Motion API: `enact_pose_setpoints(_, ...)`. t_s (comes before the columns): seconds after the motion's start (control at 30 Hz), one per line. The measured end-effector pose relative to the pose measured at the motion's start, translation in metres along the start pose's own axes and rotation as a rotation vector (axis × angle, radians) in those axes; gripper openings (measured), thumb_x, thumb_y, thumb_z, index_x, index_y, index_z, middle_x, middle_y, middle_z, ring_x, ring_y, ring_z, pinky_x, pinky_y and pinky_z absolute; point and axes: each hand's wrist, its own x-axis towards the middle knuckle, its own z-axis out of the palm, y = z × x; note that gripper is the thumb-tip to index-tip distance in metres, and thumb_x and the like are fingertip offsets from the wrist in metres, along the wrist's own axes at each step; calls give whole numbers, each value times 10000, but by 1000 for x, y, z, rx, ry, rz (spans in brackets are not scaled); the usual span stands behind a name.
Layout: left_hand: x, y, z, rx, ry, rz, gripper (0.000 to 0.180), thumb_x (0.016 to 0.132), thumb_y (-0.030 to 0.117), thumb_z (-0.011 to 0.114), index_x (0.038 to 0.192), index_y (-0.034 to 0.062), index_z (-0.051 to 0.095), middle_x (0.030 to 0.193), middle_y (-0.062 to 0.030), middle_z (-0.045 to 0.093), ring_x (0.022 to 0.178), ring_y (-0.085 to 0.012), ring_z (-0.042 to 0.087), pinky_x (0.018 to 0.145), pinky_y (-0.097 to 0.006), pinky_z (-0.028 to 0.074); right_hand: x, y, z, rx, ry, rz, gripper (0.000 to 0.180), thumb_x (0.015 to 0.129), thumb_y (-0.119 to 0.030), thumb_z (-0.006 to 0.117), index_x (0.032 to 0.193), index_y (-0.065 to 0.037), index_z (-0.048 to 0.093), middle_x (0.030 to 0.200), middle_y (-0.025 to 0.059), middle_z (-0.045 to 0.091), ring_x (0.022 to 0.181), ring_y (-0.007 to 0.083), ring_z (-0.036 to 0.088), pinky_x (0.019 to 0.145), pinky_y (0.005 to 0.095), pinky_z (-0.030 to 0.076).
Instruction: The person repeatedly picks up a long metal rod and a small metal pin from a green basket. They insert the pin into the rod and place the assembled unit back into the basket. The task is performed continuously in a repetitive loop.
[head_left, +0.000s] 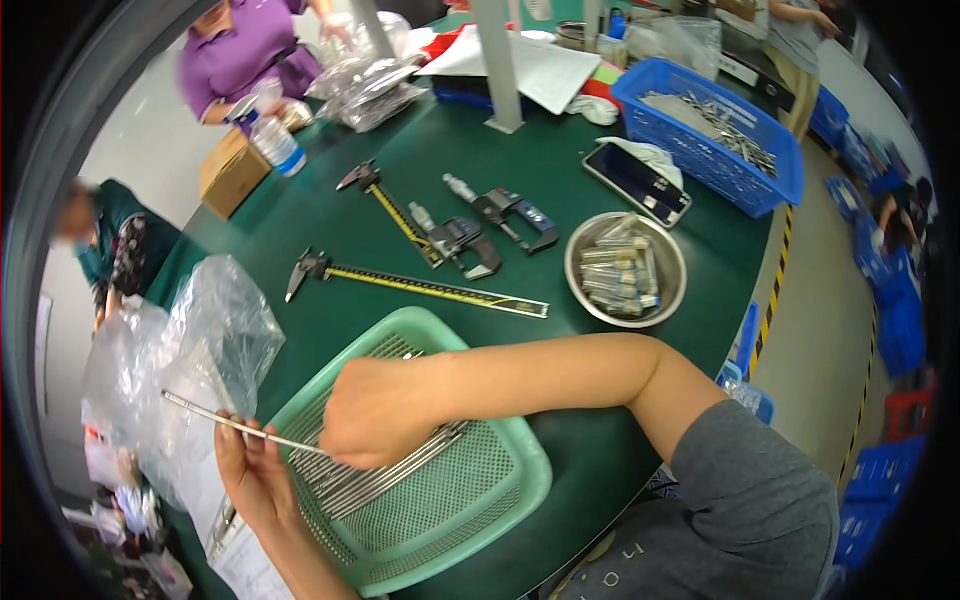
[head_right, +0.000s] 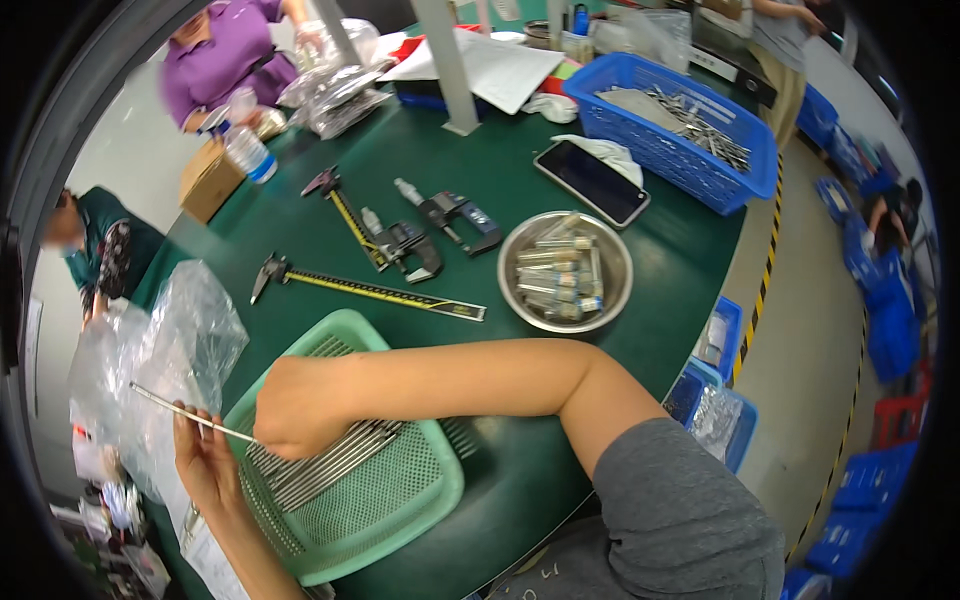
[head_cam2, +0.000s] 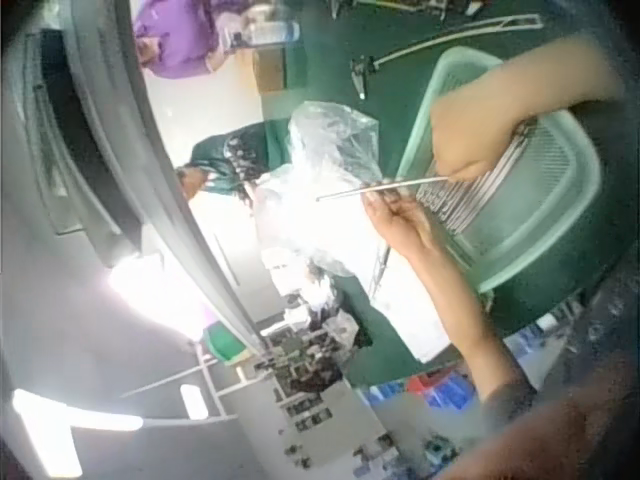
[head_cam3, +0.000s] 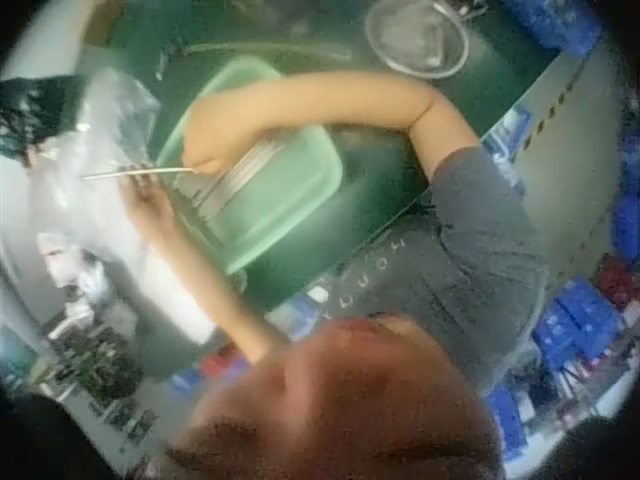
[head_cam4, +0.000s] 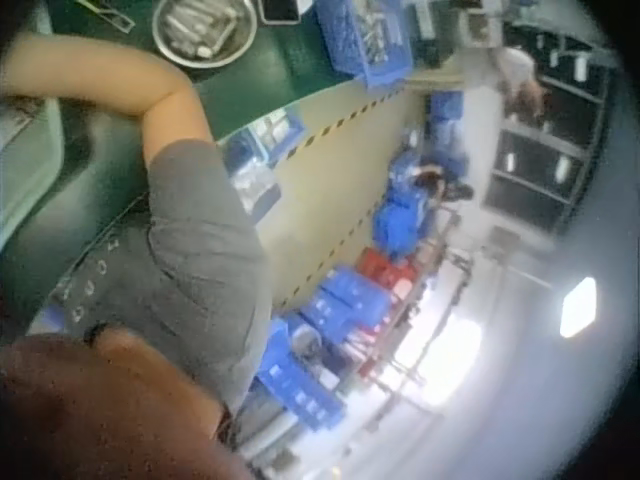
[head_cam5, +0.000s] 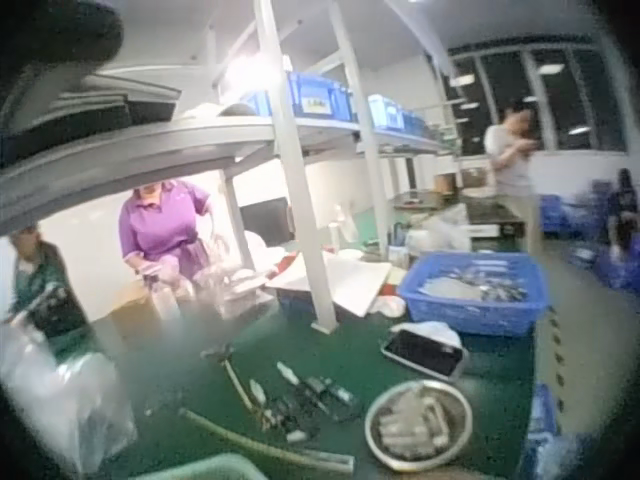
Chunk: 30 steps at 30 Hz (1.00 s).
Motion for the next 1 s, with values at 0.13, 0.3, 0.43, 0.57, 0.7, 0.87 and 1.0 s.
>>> enact_pose_setpoints(0.13,3,-1,5,41,-48,81,288,882,83,515,1158,20,462,995,-60,565,872,-149,565,751,-276,521,-5,1,-7,-16,53,7,245,753,-220,496,581,-50,543,531,112,550,507,309,546,457,410,403)
enact_pose_setpoints(0.3,-3,4,9,102,-31,128,304,884,114,520,1170,36,454,996,-47,545,878,-154,547,766,-290,476,5,2,-3,-29,146,-60,218,701,-242,521,573,-66,538,530,101,546,487,306,537,437,409,398)
enact_pose_setpoints(0.43,-2,2,22,68,-59,102,276,889,126,509,1141,32,446,945,-40,533,840,-139,537,722,-293,467,3,2,2,-20,198,-110,156,669,-202,548,569,-86,519,534,88,529,463,285,528,412,389,394)
enact_pose_setpoints(0.57,2,6,20,63,-100,122,211,881,96,512,1070,7,489,882,-49,514,762,-120,506,652,-249,433,4,9,-1,37,596,-201,103,638,-118,567,576,-74,498,501,52,462,413,233,465,396,335,351)
enact_pose_setpoints(0.7,-7,-4,41,848,-166,121,84,824,22,531,893,9,576,735,-46,522,646,-138,516,558,-266,417,5,14,-7,71,853,-234,86,631,-94,552,584,-49,495,495,35,418,389,204,390,389,310,300)
enact_pose_setpoints(0.87,-19,-27,55,1552,-587,393,89,709,18,608,793,48,597,736,-83,548,652,-256,556,573,-338,442,3,15,-10,52,910,-277,75,632,-82,526,581,-47,484,496,39,410,383,200,363,383,308,282)
enact_pose_setpoints(1.0,-16,-30,54,1726,-616,392,99,692,48,635,784,50,596,750,-81,565,677,-279,564,580,-368,443,4,16,-9,65,944,-260,84,639,-83,528,577,-45,485,497,41,422,379,198,362,380,304,281)
